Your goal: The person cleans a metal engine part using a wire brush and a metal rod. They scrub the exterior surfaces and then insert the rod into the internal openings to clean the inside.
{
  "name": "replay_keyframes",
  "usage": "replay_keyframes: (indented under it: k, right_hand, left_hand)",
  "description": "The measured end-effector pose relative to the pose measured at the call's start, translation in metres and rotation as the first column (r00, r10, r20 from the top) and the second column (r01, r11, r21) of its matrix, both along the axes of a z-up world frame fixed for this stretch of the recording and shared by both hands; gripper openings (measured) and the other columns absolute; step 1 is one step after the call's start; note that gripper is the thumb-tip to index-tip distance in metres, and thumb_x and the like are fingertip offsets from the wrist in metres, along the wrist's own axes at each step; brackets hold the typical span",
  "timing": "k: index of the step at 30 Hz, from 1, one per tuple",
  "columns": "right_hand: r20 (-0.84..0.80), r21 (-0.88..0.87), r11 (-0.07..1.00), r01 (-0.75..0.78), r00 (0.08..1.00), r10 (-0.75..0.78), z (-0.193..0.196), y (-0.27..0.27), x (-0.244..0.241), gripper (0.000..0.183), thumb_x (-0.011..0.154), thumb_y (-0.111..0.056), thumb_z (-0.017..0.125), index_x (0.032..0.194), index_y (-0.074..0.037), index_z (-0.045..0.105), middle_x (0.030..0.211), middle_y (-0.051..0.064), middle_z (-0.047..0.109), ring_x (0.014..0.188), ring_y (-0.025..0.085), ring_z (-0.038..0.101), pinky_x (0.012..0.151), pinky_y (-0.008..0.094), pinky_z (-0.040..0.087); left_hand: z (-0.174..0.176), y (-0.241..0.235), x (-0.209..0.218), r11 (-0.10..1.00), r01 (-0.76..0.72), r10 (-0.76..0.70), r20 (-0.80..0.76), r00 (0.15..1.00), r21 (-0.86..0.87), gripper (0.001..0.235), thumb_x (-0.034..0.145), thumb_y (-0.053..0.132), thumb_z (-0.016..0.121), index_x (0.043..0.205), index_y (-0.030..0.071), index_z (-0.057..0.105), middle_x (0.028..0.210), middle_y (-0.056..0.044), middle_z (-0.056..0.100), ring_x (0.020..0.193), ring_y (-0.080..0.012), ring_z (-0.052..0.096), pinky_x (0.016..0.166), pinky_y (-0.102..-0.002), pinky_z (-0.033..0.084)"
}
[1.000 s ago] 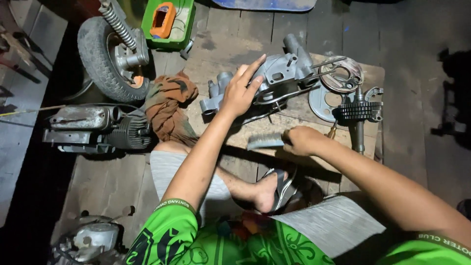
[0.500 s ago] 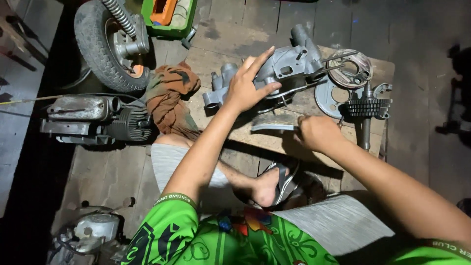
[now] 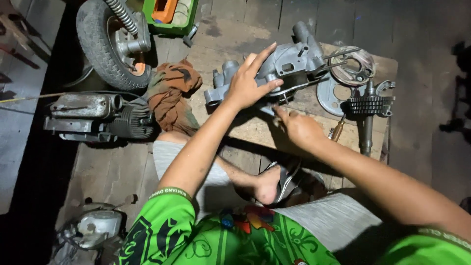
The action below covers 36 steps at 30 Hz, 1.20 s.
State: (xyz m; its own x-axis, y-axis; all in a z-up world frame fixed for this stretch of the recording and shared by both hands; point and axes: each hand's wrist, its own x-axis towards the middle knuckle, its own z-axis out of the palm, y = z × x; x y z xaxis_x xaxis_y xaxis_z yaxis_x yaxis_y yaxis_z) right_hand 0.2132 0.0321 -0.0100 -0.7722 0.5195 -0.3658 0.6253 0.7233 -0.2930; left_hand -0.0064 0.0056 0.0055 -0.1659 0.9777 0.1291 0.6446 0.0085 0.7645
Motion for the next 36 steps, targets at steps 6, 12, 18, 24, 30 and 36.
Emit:
replay_keyframes:
  k: [6, 12, 18, 24, 30, 36]
  right_hand:
    - [-0.001, -0.160, 0.986, 0.046, 0.999, -0.047, -0.044, -0.033, -0.034, 0.041, 0.098, -0.027, 0.045, 0.137, -0.018, 0.055, 0.091, 0.024, 0.070, 0.075, 0.044, 0.068, 0.060, 0.055, 0.052]
    - [-0.223, -0.311, 0.926, 0.214, 0.931, -0.290, -0.061, -0.002, -0.018, 0.039, 0.100, -0.033, 0.048, 0.134, -0.025, 0.066, 0.115, 0.018, 0.074, 0.107, 0.037, 0.070, 0.087, 0.042, 0.050]
    - [-0.377, -0.468, 0.858, 0.211, 0.831, -0.410, -0.110, -0.065, -0.055, 0.040, 0.096, -0.017, 0.048, 0.131, -0.014, 0.069, 0.089, 0.010, 0.077, 0.077, 0.023, 0.069, 0.073, 0.034, 0.049]
    - [-0.319, -0.349, 0.825, 0.445, 0.771, -0.551, -0.116, -0.035, -0.034, 0.041, 0.095, -0.021, 0.050, 0.130, -0.012, 0.070, 0.112, 0.023, 0.074, 0.107, 0.041, 0.069, 0.092, 0.045, 0.050]
    - [-0.326, -0.539, 0.745, 0.393, 0.718, -0.615, -0.120, -0.084, -0.060, 0.031, 0.098, -0.027, 0.050, 0.097, -0.013, 0.078, 0.071, 0.003, 0.071, 0.065, 0.016, 0.060, 0.061, 0.039, 0.045]
    - [-0.258, -0.474, 0.739, 0.479, 0.726, -0.637, -0.126, -0.111, -0.065, 0.052, 0.092, -0.020, 0.044, 0.141, -0.020, 0.063, 0.118, 0.021, 0.073, 0.109, 0.040, 0.069, 0.094, 0.045, 0.051]
  left_hand:
    - [-0.008, 0.001, 0.000, 0.999, -0.009, 0.009, -0.021, 1.000, -0.031, 0.078, 0.093, 0.074, 0.056, 0.155, 0.051, 0.014, 0.166, -0.023, 0.034, 0.150, -0.0479, 0.033, 0.106, -0.064, 0.038]
    - [-0.013, 0.001, -0.002, 0.999, 0.012, -0.011, -0.034, 0.999, 0.041, 0.079, 0.092, 0.079, 0.051, 0.155, 0.050, 0.015, 0.144, -0.012, 0.054, 0.123, -0.0362, 0.062, 0.092, -0.054, 0.055]
    - [-0.016, 0.004, -0.006, 0.995, 0.018, -0.013, -0.052, 0.999, 0.102, 0.077, 0.095, 0.072, 0.056, 0.157, 0.046, 0.018, 0.129, -0.004, 0.057, 0.101, -0.0225, 0.065, 0.077, -0.035, 0.054]
    - [-0.011, 0.002, -0.004, 1.000, 0.016, -0.015, -0.040, 0.999, 0.026, 0.078, 0.095, 0.072, 0.056, 0.156, 0.049, 0.015, 0.129, -0.003, 0.055, 0.100, -0.0240, 0.066, 0.080, -0.038, 0.058]
    - [-0.012, 0.001, -0.005, 0.997, 0.021, -0.021, 0.003, 1.000, 0.072, 0.075, 0.094, 0.071, 0.057, 0.155, 0.048, 0.020, 0.142, -0.003, 0.055, 0.114, -0.0269, 0.066, 0.085, -0.041, 0.057]
    - [-0.013, -0.002, -0.005, 0.996, 0.022, -0.021, -0.020, 1.000, 0.088, 0.075, 0.095, 0.074, 0.054, 0.156, 0.049, 0.018, 0.140, -0.005, 0.055, 0.113, -0.0307, 0.065, 0.082, -0.041, 0.055]
